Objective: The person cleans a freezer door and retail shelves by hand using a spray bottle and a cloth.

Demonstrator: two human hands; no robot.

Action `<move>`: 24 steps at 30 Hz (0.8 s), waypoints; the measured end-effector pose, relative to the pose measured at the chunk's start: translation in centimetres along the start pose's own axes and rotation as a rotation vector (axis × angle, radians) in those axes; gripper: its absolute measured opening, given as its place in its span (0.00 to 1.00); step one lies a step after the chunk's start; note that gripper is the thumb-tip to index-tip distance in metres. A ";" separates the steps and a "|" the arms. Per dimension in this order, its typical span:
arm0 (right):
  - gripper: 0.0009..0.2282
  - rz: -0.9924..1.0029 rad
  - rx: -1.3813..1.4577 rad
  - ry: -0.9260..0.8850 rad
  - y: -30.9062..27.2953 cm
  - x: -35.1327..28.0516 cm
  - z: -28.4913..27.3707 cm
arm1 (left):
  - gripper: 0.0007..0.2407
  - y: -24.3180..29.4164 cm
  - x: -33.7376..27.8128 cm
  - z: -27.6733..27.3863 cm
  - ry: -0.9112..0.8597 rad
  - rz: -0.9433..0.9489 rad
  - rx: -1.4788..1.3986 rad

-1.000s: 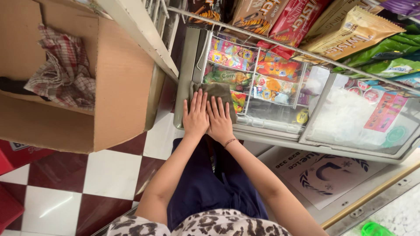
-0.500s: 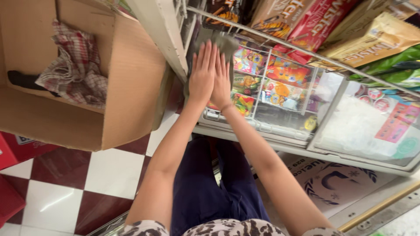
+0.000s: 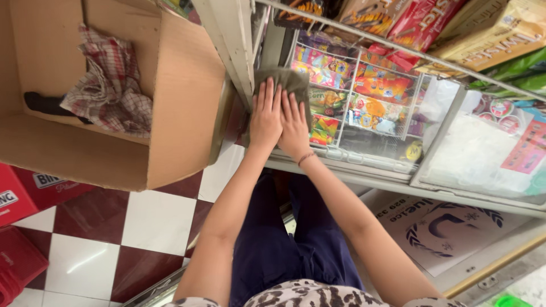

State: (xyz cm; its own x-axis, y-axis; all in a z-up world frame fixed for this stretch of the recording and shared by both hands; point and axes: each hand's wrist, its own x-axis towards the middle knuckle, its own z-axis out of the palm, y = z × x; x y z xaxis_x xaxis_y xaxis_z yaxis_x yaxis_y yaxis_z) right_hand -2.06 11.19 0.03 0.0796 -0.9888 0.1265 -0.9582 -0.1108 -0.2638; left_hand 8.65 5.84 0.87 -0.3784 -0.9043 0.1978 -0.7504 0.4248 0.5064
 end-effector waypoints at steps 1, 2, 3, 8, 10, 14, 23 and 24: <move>0.32 -0.006 0.039 -0.014 -0.4 -1.0 0.1 | 0.22 -0.1 -1.2 0.0 -0.022 0.021 0.039; 0.31 -0.013 0.080 -0.030 -0.9 -2.1 0.1 | 0.22 -0.3 -2.4 0.0 -0.023 0.019 0.035; 0.31 -0.012 0.078 -0.035 -1.3 -3.1 0.2 | 0.21 -0.5 -3.6 0.0 -0.041 0.017 0.034; 0.28 0.009 0.137 -0.103 -3.3 -7.4 0.1 | 0.22 -0.8 -9.0 -0.4 -0.079 0.025 0.033; 0.27 0.017 0.155 -0.113 -4.4 -9.6 -0.3 | 0.22 -0.6 -11.6 -1.0 -0.136 -0.016 -0.047; 0.26 0.043 0.133 -0.147 -5.6 -12.9 -1.3 | 0.22 0.3 -14.3 -1.7 -0.206 -0.022 -0.061; 0.27 0.159 -0.022 -0.047 1.5 -8.1 -3.0 | 0.29 2.9 -4.9 1.2 -0.163 0.189 0.053; 0.28 0.156 -0.021 -0.031 3.2 -7.0 -3.5 | 0.28 3.7 -3.2 2.0 -0.079 0.203 0.007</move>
State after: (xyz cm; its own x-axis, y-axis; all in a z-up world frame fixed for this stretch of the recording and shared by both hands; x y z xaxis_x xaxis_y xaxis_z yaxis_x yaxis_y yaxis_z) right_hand -6.63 18.06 1.62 -0.0622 -0.9965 0.0561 -0.9651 0.0458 -0.2579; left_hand 5.97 10.41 0.39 -0.5633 -0.7941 0.2283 -0.6580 0.5982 0.4574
